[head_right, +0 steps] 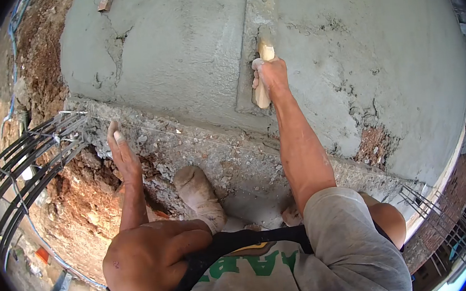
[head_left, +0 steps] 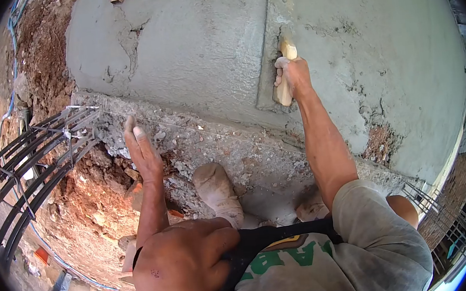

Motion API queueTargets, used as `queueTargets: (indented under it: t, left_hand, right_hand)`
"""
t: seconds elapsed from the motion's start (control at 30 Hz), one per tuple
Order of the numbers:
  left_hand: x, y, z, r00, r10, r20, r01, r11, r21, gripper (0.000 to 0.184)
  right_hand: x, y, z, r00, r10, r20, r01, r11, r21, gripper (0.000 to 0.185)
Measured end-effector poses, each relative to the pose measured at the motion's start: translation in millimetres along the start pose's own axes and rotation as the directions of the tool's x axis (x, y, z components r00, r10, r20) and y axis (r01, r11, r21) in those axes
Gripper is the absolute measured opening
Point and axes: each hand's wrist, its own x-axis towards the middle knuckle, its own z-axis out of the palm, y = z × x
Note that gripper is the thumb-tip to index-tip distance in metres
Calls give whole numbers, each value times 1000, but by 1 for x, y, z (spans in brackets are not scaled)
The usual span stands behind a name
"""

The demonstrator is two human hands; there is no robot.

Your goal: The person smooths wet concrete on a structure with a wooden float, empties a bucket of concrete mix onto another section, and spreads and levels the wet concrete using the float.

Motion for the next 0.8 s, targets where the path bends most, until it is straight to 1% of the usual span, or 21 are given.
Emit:
queueTargets:
  t: [0.07,0.1,0.17,0.23,0.3,0.4,0.43,0.53,0.63,0.73,0.8]
  left_hand:
    - [0,-5,-6,1000,-12,-7,12,1000,-6,49]
    - [0,-5,-9,1000,-22,-11,22,1000,-1,49]
    - [-1,-9,-12,999,-36,-21,36,999,10,50]
    - [-1,-7,-13,998,-42,-42,41,999,-5,50]
    - [0,-4,-14,997,-40,-59,39,999,-14,49]
    - [0,-1,-15,997,1,-74,3,999,50,49]
    - [0,1,-14,997,8,-81,-6,1000,29,49]
    - [-6,3,-10,998,18,-61,-13,997,71,48]
    - [-12,8,0,998,46,-47,-42,996,73,48]
    - [-13,20,9,996,83,-16,-81,990,115,49]
    - [-13,29,14,997,81,-6,-80,989,126,49]
  right_hand:
    - [2,-13,23,997,-24,71,32,994,-107,14]
    - [3,-19,34,990,-30,139,57,980,-189,19]
    - [6,-30,59,954,-40,298,160,907,-391,24]
    - [6,-36,82,897,-12,442,286,779,-558,29]
    - [4,-36,99,827,49,560,424,599,-679,34]
    - [-8,-28,100,719,115,685,594,410,-692,36]
    - [-13,-23,95,688,104,718,664,307,-682,38]
    - [-29,-5,64,679,182,711,660,274,-700,40]
    - [-45,16,22,674,192,713,661,273,-699,40]
    - [-59,27,-30,703,182,687,625,302,-720,39]
    - [-59,32,-76,707,199,679,624,277,-731,38]
